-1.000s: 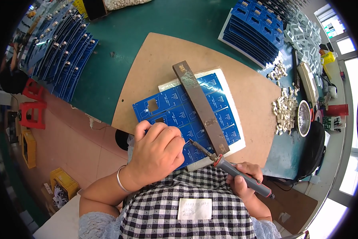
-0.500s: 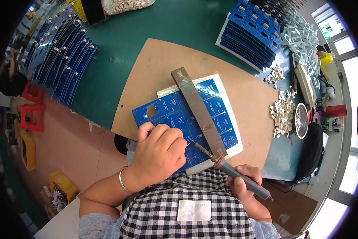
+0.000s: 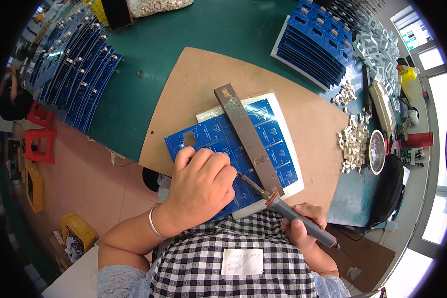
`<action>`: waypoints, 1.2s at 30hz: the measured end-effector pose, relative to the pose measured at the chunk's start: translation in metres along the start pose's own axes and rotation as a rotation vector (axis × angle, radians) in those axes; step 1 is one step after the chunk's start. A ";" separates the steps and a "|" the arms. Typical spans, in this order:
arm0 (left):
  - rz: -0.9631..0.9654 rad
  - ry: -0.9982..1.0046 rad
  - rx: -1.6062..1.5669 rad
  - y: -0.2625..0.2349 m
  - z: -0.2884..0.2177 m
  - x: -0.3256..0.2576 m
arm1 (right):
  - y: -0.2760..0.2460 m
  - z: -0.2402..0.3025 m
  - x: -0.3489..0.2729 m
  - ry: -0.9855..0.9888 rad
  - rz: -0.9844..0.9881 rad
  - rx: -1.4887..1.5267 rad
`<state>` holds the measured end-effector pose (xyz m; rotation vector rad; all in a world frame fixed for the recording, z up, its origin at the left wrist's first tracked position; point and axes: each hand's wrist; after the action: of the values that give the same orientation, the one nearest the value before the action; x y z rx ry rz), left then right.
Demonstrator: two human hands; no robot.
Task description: The person solders electronic components onto blue printed circuit boards with a soldering iron and solder wire, then trims the excess wire with wire cutters.
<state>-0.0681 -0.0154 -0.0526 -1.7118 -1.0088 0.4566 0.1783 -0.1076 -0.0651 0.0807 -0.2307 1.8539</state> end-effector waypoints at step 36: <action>-0.148 -0.030 -0.043 -0.007 0.020 -0.008 | -0.001 0.002 0.043 -0.121 0.141 -0.257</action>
<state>-0.0898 -0.0094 -0.0556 -1.6585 -1.1654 0.3675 0.1664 -0.0671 -0.0556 -0.0022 -0.5691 1.9457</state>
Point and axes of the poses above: each hand's wrist, its own x-axis towards the middle knuckle, its own y-axis out of the palm, z = x × y, and after that the axes turned 13 degrees about z, right-handed
